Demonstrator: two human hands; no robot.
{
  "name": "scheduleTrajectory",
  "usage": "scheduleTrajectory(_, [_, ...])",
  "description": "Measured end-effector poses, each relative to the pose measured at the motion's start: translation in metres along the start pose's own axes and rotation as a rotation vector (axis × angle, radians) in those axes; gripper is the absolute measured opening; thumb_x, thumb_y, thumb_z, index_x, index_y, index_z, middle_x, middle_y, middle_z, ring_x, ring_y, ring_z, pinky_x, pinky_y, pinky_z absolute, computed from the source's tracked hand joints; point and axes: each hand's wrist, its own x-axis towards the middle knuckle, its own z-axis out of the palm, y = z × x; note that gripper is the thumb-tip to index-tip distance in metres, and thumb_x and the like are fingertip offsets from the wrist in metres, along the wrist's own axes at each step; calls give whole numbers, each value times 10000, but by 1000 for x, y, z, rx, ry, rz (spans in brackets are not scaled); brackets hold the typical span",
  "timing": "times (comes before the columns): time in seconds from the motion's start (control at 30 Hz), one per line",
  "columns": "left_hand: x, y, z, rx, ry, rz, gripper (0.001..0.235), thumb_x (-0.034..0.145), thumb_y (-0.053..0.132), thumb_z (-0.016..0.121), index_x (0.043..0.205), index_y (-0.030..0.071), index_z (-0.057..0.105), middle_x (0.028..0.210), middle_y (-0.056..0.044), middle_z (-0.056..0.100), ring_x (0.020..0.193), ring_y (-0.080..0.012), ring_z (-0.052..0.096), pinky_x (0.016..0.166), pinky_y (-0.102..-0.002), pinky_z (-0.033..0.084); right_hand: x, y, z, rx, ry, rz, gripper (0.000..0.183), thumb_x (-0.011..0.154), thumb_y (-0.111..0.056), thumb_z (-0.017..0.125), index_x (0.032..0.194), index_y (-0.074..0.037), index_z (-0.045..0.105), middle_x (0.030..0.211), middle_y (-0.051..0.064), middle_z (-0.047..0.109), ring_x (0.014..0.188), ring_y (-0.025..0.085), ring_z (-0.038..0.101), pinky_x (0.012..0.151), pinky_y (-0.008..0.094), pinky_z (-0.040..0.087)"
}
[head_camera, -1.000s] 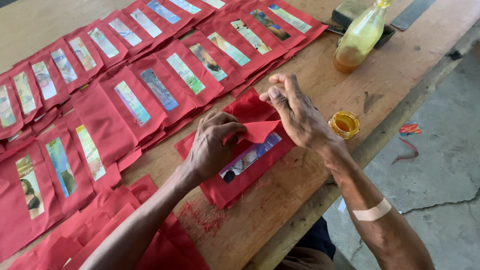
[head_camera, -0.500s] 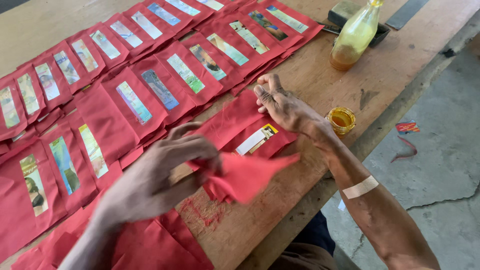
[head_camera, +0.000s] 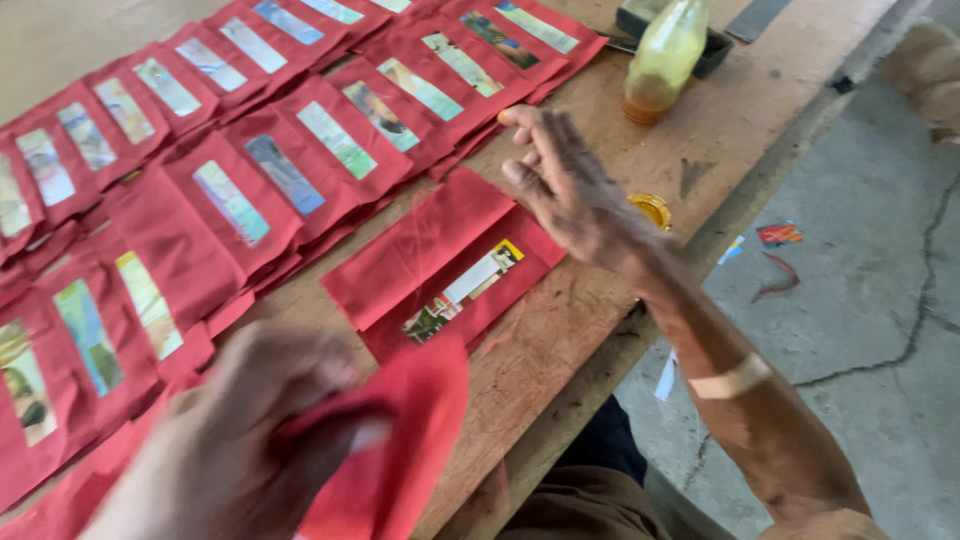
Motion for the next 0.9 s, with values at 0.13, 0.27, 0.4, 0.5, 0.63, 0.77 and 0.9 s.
scheduleTrajectory(0.13, [44,-28,43,100,-201,-118,272,957,122,605,1197,62,494,975,-116,735,846,-286,750,699,-405,584,-44,-15,-82,-372,-69,-87,415,896,-269,759,1268,-99,692,1361,135,520,1287,294,485,1120,443,418])
scheduleTrajectory(0.27, [60,-39,59,55,-295,149,220,884,-20,579,1079,76,615,1067,-126,727,936,-305,728,756,-409,591,-79,-3,-114,-567,-270,168,588,691,-407,854,1233,-203,753,1559,79,444,1418,303,322,1192,473,302])
scheduleTrajectory(0.4, [67,-25,71,152,-157,643,324,908,92,645,1218,39,568,1176,-132,674,1103,-344,672,901,-415,584,-79,9,-109,-403,-399,410,749,697,-372,852,1376,-133,644,1571,10,356,1461,251,254,1191,487,189])
scheduleTrajectory(0.5, [68,0,68,-40,-389,600,525,856,68,644,1363,17,516,1345,-170,615,1207,-316,670,945,-353,598,-62,12,-102,-451,-505,463,691,708,-399,870,1333,-172,683,1567,-66,341,1426,214,261,1249,435,195])
scheduleTrajectory(0.63, [68,33,74,-217,-769,414,581,910,61,679,1470,122,536,1429,-87,603,1194,-257,655,937,-381,568,-53,22,-94,-419,-567,385,627,703,-332,885,1256,-100,702,1510,-13,385,1382,246,297,1257,417,214])
scheduleTrajectory(0.77, [87,25,84,-520,-630,518,621,834,91,776,1403,60,532,1377,-126,582,1293,-280,588,1053,-425,521,-77,30,-109,-420,-324,108,489,653,-218,882,1107,-116,729,1553,51,403,1349,293,383,1171,426,379])
scheduleTrajectory(0.9, [118,3,121,-369,-567,259,748,704,87,830,1394,114,541,1398,-79,582,1245,-253,621,979,-376,586,-99,30,-108,-448,-133,-158,691,749,-127,863,1394,-143,615,1550,116,405,1353,323,428,1184,490,420])
